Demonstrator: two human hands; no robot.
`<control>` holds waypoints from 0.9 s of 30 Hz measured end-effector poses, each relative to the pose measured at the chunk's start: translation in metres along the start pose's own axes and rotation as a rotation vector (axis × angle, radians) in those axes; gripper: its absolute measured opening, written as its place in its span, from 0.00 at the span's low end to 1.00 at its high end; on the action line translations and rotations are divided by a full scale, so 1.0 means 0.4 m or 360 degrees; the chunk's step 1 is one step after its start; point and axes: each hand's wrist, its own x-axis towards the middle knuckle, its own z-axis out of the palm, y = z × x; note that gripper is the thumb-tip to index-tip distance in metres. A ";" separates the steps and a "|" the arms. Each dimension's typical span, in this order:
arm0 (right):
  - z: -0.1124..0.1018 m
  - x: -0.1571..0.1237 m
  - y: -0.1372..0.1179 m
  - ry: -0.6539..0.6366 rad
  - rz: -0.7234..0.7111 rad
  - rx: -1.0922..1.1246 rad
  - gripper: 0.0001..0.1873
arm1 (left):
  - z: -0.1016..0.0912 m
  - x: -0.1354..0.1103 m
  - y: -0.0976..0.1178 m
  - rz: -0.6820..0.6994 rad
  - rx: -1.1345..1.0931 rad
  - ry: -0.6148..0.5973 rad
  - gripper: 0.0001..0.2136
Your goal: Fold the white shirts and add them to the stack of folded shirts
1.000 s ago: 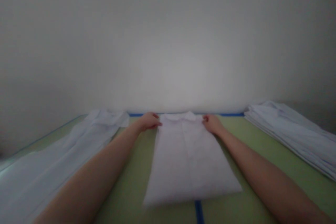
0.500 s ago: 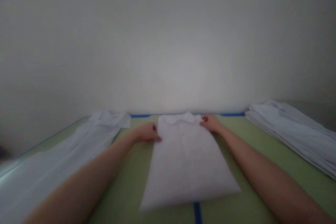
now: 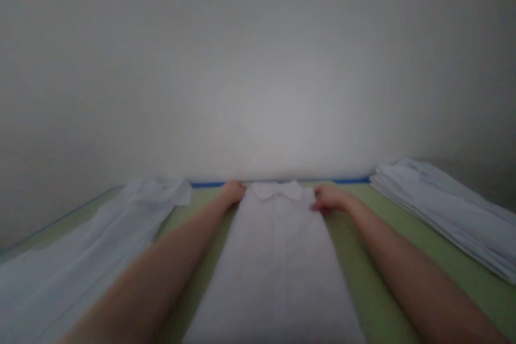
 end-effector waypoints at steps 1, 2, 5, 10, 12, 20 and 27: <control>-0.006 0.002 0.006 0.0017 0.0021 -0.0019 0.14 | 0.000 0.007 0.001 0.0016 0.0063 0.0034 0.09; -0.011 0.006 0.010 0.0054 0.0037 -0.0041 0.17 | -0.002 0.012 0.002 0.0027 0.0103 0.0067 0.08; -0.015 0.028 0.012 0.0257 0.0024 -0.0108 0.33 | -0.011 0.011 0.013 0.0087 0.0154 0.0176 0.12; 0.021 0.065 -0.008 0.0590 -0.0182 -0.0211 0.28 | 0.015 -0.074 0.052 0.0629 0.0228 0.0205 0.21; 0.050 0.070 -0.008 0.0518 -0.0356 -0.0306 0.26 | 0.043 -0.123 0.053 0.0945 0.0338 0.0021 0.27; 0.112 0.076 0.042 0.0248 -0.0433 -0.0709 0.38 | 0.097 -0.154 -0.018 0.0894 0.0595 -0.0199 0.41; 0.083 0.033 0.060 0.0502 0.0025 -0.0643 0.40 | 0.025 -0.144 -0.093 0.0612 0.0360 -0.0134 0.38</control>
